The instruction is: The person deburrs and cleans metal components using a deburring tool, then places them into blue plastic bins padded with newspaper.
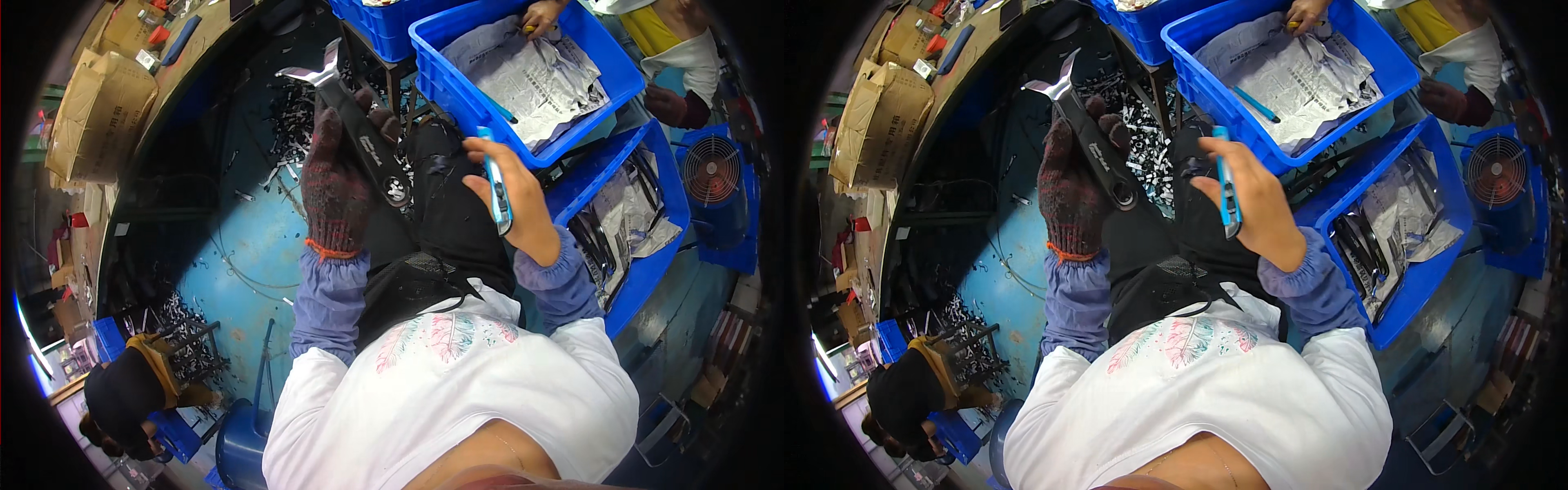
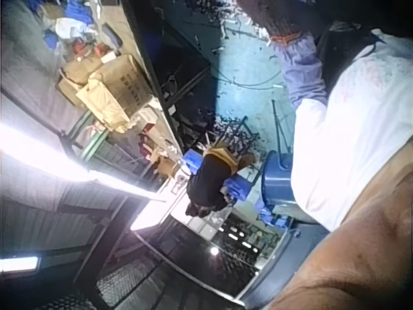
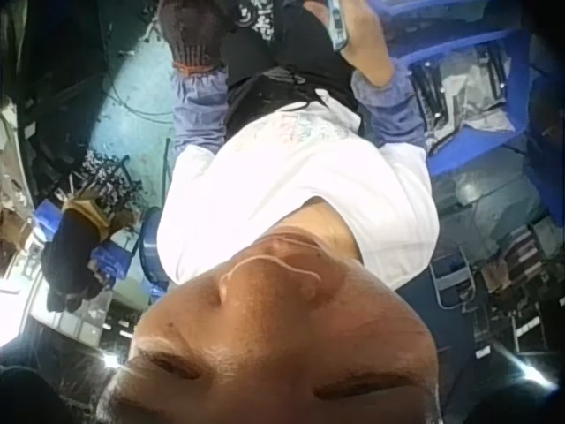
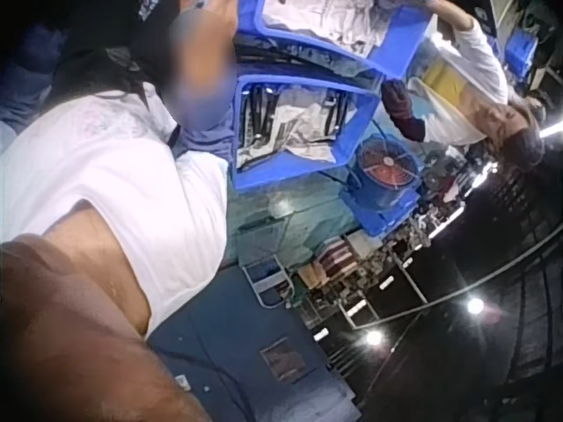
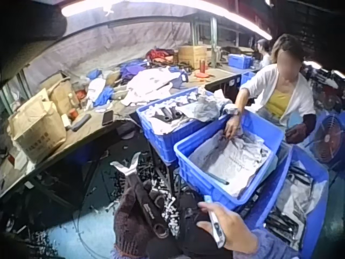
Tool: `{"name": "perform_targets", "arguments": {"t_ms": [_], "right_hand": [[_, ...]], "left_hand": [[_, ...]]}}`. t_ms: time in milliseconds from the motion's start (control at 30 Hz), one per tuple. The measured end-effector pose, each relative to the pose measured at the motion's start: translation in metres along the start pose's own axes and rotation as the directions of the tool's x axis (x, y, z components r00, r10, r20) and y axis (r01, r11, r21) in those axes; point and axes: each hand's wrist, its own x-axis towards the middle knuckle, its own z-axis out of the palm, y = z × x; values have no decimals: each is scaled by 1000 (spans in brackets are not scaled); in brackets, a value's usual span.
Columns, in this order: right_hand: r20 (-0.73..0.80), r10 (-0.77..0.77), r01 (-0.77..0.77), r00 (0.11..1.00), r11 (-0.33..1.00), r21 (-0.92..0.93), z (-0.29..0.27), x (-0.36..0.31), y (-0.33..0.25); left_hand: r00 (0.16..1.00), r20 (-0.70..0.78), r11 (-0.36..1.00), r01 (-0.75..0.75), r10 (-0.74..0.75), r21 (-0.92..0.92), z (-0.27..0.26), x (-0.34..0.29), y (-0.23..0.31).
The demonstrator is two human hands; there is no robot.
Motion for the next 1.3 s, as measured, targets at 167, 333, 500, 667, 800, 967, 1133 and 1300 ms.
{"name": "perform_targets", "arguments": {"t_ms": [167, 333, 500, 667, 800, 967, 1133, 1300], "right_hand": [[259, 61, -152, 964, 926, 346, 19, 20, -32], [389, 68, -224, 919, 901, 372, 19, 24, -13], [106, -43, 9, 993, 951, 308, 26, 12, -9], [-582, -150, 424, 800, 826, 370, -12, 12, -14], [-739, -290, 352, 609, 933, -75, -52, 12, -25], [-179, 186, -110, 966, 925, 364, -25, 3, -13], [-38, 169, -151, 985, 948, 280, 3, -14, -13], [-419, 49, -50, 906, 999, 9, -54, -43, 45]], "left_hand": [[994, 113, 985, -9, -11, 175, 18, -19, -8], [995, 102, 951, -46, 16, 304, 17, -23, -10], [998, 53, 970, 13, -27, 244, 18, -21, -19], [991, 76, 993, 108, -110, 39, 7, -17, -22], [975, 109, 954, 215, -196, -208, 3, -15, -21], [965, 45, 953, 264, -260, -149, 13, -13, -42], [950, 308, 605, -276, 55, 746, 18, -37, -78], [910, 237, 476, -52, -339, 878, 28, -43, -104]]}}
